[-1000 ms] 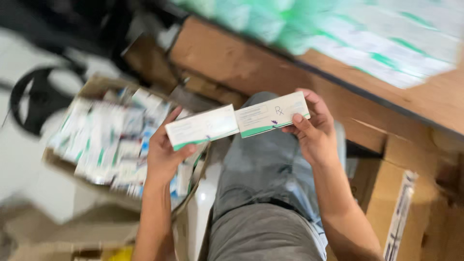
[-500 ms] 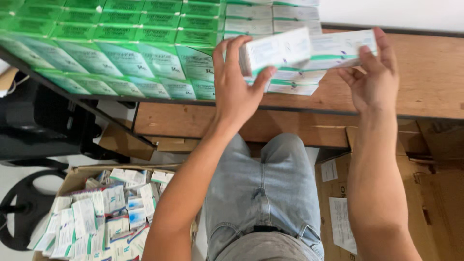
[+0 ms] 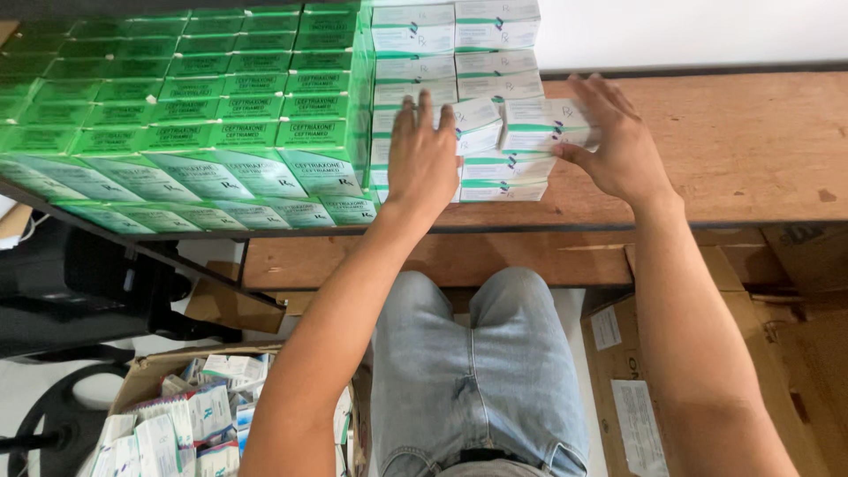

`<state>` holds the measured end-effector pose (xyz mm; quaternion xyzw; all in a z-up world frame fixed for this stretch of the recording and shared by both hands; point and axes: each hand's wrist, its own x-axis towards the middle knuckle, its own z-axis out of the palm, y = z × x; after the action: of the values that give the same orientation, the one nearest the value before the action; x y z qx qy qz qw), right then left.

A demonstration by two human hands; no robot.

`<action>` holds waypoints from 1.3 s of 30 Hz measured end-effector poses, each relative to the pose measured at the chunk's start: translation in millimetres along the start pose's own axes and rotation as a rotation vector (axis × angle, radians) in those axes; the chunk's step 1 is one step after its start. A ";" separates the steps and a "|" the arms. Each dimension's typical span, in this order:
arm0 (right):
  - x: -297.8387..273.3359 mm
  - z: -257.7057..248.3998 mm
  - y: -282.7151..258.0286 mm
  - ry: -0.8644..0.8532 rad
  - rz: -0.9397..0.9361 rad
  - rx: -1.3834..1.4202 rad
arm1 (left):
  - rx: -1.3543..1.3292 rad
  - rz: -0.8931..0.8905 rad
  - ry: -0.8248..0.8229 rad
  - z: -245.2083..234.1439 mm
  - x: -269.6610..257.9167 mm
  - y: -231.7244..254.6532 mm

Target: The person sits on the floor and repeatedly picks up small white and green boxes from a large cardboard box. They place the boxes onto a wooden shelf, arranging them in neat rows next to existing stacks.

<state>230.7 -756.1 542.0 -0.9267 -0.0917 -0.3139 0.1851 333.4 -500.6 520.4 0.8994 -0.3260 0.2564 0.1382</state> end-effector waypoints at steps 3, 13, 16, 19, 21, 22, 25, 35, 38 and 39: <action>14.9 -8.9 -10.0 -0.153 0.058 -0.044 | -0.011 0.038 -0.095 3.5 20.6 -2.2; 71.1 -16.0 10.2 -0.110 0.199 -0.130 | 0.107 -0.013 0.315 36.6 94.0 -19.8; 95.1 8.9 30.4 0.101 0.373 -0.013 | 0.124 -0.141 0.275 51.0 126.1 -21.9; 119.1 31.7 42.2 0.036 0.138 -0.211 | 0.079 -0.321 0.076 62.9 143.7 -33.4; 128.9 44.3 44.9 -0.073 0.259 -0.185 | 0.088 -0.361 0.041 74.1 146.2 -33.3; 134.3 50.8 43.9 -0.122 0.325 -0.166 | 0.121 -0.344 0.056 78.3 145.5 -34.7; 138.6 64.2 39.3 -0.155 0.317 -0.082 | 0.199 -0.299 0.146 90.0 141.1 -39.1; 138.7 71.9 43.9 -0.252 0.405 -0.001 | -0.112 -0.439 0.054 107.6 150.4 -65.3; 143.7 78.9 41.5 -0.269 0.436 0.021 | -0.278 -0.438 0.205 106.5 147.8 -67.4; 145.3 81.1 40.4 -0.271 0.454 0.012 | -0.358 -0.491 0.182 106.3 148.0 -69.5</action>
<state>400.9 -752.8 560.3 -0.9561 0.0925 -0.1367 0.2423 515.6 -569.0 508.1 0.8859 -0.1253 0.2335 0.3807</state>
